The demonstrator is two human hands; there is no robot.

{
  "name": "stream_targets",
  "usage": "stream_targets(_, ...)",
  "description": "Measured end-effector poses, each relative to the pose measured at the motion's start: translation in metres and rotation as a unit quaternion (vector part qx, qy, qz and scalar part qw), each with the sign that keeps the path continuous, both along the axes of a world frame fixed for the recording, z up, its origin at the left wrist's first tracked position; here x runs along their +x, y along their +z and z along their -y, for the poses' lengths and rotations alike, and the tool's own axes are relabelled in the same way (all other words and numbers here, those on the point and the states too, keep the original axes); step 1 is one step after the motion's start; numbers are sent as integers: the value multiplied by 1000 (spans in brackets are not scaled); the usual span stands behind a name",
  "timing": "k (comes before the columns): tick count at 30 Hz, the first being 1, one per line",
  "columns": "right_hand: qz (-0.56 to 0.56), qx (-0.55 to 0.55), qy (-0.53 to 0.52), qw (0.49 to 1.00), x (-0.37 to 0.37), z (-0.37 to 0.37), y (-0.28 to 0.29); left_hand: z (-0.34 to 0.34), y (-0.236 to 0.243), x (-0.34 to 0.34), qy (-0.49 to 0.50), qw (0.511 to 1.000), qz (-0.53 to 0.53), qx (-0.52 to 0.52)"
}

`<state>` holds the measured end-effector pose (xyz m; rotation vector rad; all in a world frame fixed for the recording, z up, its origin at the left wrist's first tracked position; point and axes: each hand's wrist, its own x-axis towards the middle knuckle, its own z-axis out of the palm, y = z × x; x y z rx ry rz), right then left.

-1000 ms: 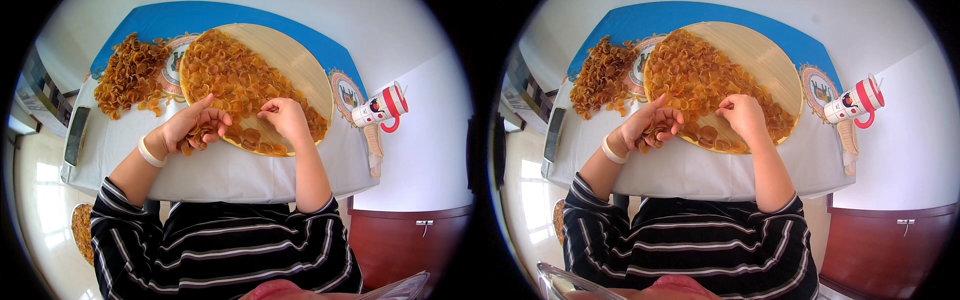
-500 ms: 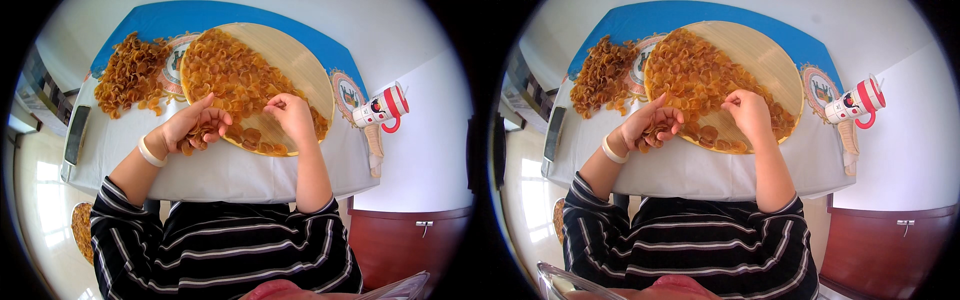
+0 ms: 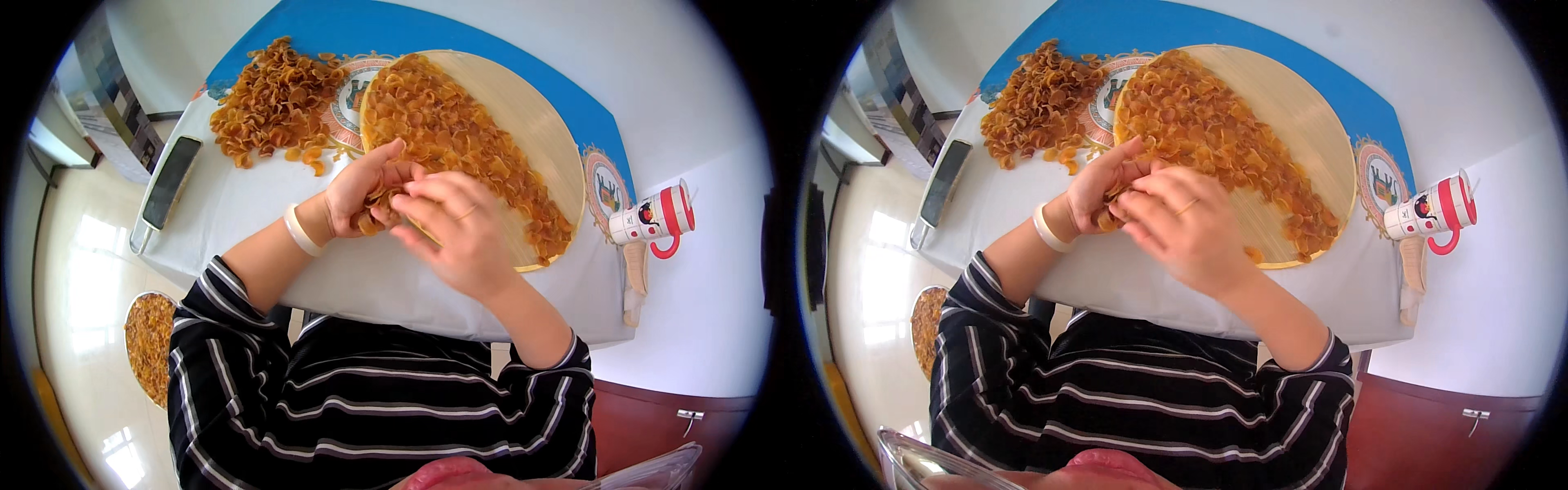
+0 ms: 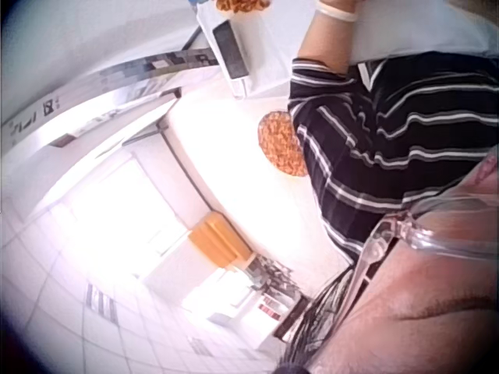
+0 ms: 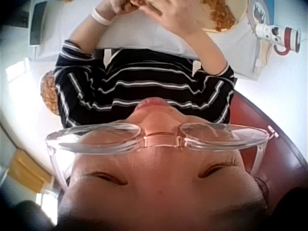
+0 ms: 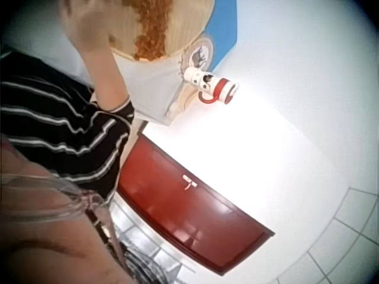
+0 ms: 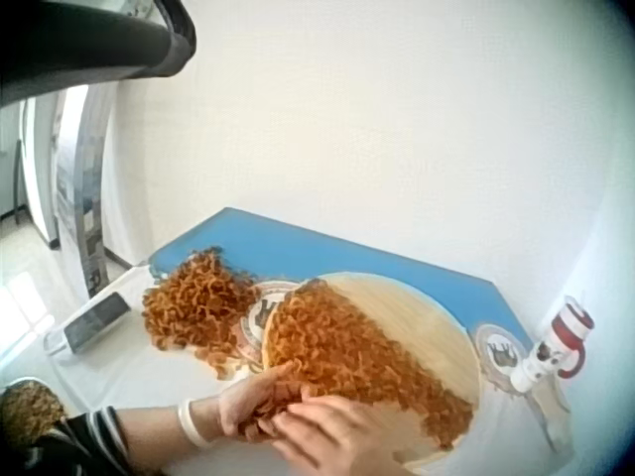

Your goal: The person sits at a table and sorts dried fruit slices by hand. They pick up individual pieces from a large pile, inspect them, and place them onto a round tray. The person continues this repetitive sorting process throughout the clip.

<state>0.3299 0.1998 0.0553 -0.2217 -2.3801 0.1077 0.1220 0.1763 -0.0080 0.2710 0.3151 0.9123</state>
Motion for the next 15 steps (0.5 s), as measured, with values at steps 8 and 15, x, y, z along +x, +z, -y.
stream_targets(8,8,55,21,998,-28,0,-21,6,5,15,171,982,74,-30)
stream_targets(15,7,44,0,999,-34,-15,-14,2,-7,15,148,972,182,7)
